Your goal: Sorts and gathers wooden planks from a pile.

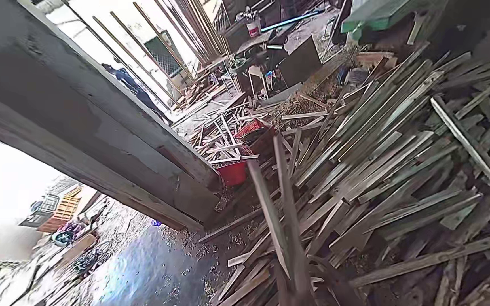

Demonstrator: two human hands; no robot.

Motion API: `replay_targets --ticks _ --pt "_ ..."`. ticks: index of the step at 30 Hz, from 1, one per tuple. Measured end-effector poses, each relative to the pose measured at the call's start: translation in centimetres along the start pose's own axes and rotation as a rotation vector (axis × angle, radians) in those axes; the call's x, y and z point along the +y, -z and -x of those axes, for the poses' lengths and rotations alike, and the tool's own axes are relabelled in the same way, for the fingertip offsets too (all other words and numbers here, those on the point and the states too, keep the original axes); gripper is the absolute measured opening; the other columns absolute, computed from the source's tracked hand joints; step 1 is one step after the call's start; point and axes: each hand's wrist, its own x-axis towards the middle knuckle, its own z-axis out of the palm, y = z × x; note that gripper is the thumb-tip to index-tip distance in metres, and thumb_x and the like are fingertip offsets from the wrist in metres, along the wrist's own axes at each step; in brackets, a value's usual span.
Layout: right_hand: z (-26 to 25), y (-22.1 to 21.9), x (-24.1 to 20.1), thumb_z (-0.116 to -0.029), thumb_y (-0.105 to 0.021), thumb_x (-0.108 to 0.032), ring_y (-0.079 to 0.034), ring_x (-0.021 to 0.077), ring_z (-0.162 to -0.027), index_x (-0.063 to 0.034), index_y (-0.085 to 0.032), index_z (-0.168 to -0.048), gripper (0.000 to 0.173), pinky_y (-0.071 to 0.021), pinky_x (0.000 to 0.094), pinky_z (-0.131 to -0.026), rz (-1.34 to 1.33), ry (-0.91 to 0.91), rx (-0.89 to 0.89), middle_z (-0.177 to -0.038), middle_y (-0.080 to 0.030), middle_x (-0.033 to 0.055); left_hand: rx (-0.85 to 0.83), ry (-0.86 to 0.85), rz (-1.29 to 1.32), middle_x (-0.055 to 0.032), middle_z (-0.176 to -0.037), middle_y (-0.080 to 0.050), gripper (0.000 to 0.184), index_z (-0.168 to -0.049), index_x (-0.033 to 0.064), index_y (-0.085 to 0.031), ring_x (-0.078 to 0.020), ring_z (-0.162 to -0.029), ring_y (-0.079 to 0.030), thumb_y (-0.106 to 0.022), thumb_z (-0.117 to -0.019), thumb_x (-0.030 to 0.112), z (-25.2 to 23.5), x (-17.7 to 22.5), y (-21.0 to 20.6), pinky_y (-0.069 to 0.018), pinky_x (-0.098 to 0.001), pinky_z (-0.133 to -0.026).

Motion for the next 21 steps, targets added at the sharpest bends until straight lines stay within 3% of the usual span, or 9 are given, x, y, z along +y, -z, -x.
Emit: replay_targets --ticks 2,4,6,7,9,10,14,18,21 --pt "0.3 0.4 -1.2 -0.1048 -0.052 -0.026 -0.073 0.0193 -0.104 -0.0023 -0.057 -0.139 0.042 -0.062 0.0371 -0.088 0.105 0.018 -0.01 -0.12 -0.073 0.0093 0.132 -0.086 -0.031 -0.0298 -0.147 -0.046 0.1 -0.16 -0.0004 -0.013 -0.0341 -0.124 -0.057 -0.075 -0.082 0.01 -6.8 8.4 1.3 -0.0519 -0.0502 -0.101" --pt "1.9 1.9 -0.3 -0.1024 -0.059 -0.024 -0.073 0.0188 -0.102 -0.0025 -0.064 -0.133 0.037 -0.061 0.0366 -0.089 0.28 0.024 0.072 -0.118 -0.073 0.011 0.181 -0.208 -0.095 -0.0278 -0.145 -0.05 0.081 -0.16 0.0014 -0.02 -0.0329 -0.123 -0.059 -0.068 -0.097 0.019 -15.1 16.0 3.9 -0.0538 -0.0492 -0.1" --pt "4.5 4.4 1.9 -0.1 -0.064 -0.027 -0.072 0.0223 -0.101 -0.0037 -0.067 -0.13 0.038 -0.0579 0.0421 -0.093 0.471 -0.078 0.16 -0.115 -0.074 0.0144 0.212 -0.294 -0.044 -0.0192 -0.117 -0.064 0.054 -0.146 0.0041 -0.044 -0.0248 -0.094 -0.067 -0.048 -0.1079 0.042 -23.5 20.3 7.3 -0.0592 -0.0433 -0.076" --pt "6.2 6.0 3.5 -0.1 -0.065 -0.029 -0.072 0.0277 -0.103 -0.0025 -0.066 -0.131 0.041 -0.0565 0.0476 -0.095 0.536 -0.156 0.189 -0.117 -0.073 0.0184 0.229 -0.292 -0.017 -0.013 -0.111 -0.064 0.059 -0.141 0.0097 -0.049 -0.0221 -0.088 -0.066 -0.041 -0.1061 0.056 -27.4 21.2 9.0 -0.0581 -0.0435 -0.068" --pt "10.3 9.4 7.4 -0.1004 -0.067 -0.031 -0.071 0.035 -0.108 0.0011 -0.064 -0.133 0.045 -0.0535 0.0532 -0.099 0.613 -0.311 0.275 -0.119 -0.071 0.0238 0.13 -0.231 -0.013 -0.0144 -0.149 -0.05 0.074 -0.155 0.0188 -0.039 -0.0342 -0.128 -0.054 -0.039 -0.1005 0.069 -31.7 22.5 10.9 -0.0492 -0.0632 -0.095" --pt "12.6 11.0 9.6 -0.1007 -0.067 -0.031 -0.069 0.0386 -0.11 0.0032 -0.063 -0.132 0.047 -0.0515 0.0558 -0.101 0.62 -0.398 0.332 -0.119 -0.07 0.0263 0.12 -0.214 -0.102 -0.0152 -0.154 -0.047 0.074 -0.155 0.0168 -0.041 -0.036 -0.135 -0.05 -0.041 -0.1004 0.067 -32.8 22.6 10.6 -0.0441 -0.0645 -0.101" --pt "23.3 14.7 16.4 -0.0997 -0.062 -0.034 -0.065 0.042 -0.11 0.0093 -0.062 -0.127 0.051 -0.0507 0.0604 -0.097 0.417 -0.683 0.636 -0.118 -0.067 0.0309 0.001 -0.278 -0.83 -0.0238 -0.138 -0.061 0.054 -0.141 0.0 -0.057 -0.0365 -0.131 -0.057 -0.053 -0.1061 0.041 -27.3 16.3 4.0 -0.0429 -0.0551 -0.112" --pt "28.5 14.0 14.6 -0.1087 -0.051 -0.027 -0.063 0.0416 -0.116 0.0128 -0.053 -0.136 0.048 -0.0482 0.0544 -0.101 0.172 -1.047 0.901 -0.131 -0.061 0.033 -0.509 0.043 -1.069 -0.0251 -0.134 -0.063 0.052 -0.14 -0.0017 -0.057 -0.0372 -0.126 -0.061 -0.061 -0.1031 0.033 -16.7 -1.3 -4.5 -0.0466 -0.0549 -0.109" --pt "29.6 16.1 15.7 -0.1049 -0.059 -0.024 -0.054 0.0501 -0.13 0.0135 -0.056 -0.135 0.048 -0.0378 0.0614 -0.112 0.398 -1.065 0.652 -0.134 -0.057 0.0383 -0.896 0.304 -1.127 -0.0244 -0.134 -0.064 0.057 -0.141 0.001 -0.057 -0.0378 -0.126 -0.062 -0.063 -0.1011 0.042 -7.7 -13.6 -9.2 -0.0482 -0.056 -0.108"
